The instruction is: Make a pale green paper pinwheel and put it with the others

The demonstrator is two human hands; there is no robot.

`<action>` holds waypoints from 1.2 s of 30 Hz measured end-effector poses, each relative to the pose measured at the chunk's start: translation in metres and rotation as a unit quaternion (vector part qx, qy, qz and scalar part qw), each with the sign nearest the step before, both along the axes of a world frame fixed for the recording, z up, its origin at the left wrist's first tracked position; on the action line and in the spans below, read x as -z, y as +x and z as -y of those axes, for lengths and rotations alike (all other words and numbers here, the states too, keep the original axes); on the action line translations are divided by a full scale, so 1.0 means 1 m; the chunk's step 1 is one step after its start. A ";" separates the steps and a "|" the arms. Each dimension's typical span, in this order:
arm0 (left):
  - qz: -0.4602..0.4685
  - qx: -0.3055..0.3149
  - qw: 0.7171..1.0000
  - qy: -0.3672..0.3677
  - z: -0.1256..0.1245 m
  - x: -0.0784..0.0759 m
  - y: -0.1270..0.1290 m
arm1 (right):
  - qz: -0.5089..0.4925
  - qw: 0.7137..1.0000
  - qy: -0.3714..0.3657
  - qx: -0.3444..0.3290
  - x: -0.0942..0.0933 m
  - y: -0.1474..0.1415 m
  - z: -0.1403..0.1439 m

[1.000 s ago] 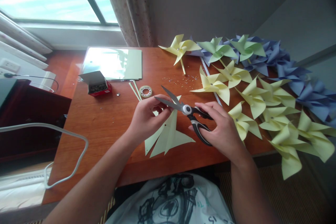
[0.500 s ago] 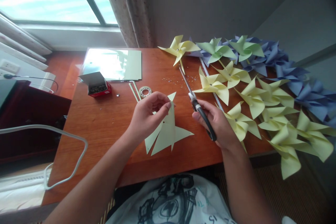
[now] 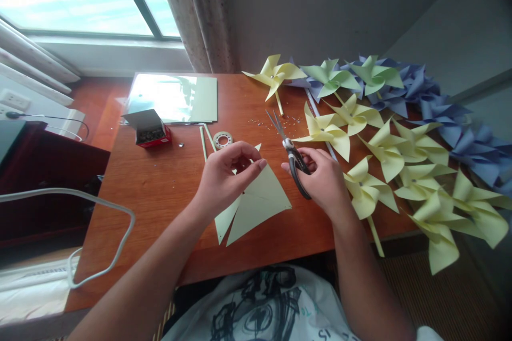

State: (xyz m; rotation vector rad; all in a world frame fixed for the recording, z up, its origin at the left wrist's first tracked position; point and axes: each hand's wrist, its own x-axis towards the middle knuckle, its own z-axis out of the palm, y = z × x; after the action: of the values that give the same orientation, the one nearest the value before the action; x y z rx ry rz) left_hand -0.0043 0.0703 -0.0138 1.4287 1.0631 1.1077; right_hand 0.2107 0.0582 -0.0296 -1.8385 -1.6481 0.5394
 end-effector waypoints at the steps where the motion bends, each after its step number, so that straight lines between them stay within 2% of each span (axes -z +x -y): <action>1: -0.003 0.000 1.000 0.004 0.000 0.000 0.000 | 0.042 0.999 0.008 0.004 0.000 -0.002 -0.001; 5: -0.003 -0.001 1.000 0.015 0.000 0.000 -0.001 | 0.149 0.989 0.007 0.017 -0.005 -0.010 -0.001; 12: -0.002 -0.006 1.000 0.002 0.002 -0.002 0.000 | 0.248 0.968 -0.038 0.008 -0.004 -0.013 0.000; 24: 0.003 -0.016 1.000 -0.007 0.001 0.001 0.000 | 0.258 0.962 -0.025 -0.082 -0.005 -0.006 0.000; 28: 0.011 -0.030 0.999 -0.015 0.000 0.002 0.002 | 0.187 0.978 0.011 -0.092 -0.015 -0.006 0.002; 31: 0.019 -0.034 0.999 -0.021 0.000 0.002 0.002 | 0.027 0.990 0.057 -0.129 -0.029 -0.013 0.001; 34: 0.027 -0.027 0.999 -0.023 -0.002 0.002 0.002 | -0.129 0.968 0.043 -0.210 -0.037 -0.025 -0.006; 36: 0.037 -0.024 0.999 -0.025 -0.003 0.002 0.001 | -0.189 0.956 0.036 -0.223 -0.034 -0.032 -0.012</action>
State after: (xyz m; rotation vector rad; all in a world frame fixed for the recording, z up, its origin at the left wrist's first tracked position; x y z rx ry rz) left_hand -0.0032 0.0728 -0.0160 1.3202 1.0699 1.1511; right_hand 0.1783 0.0705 0.0048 -1.2094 -1.7796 0.9424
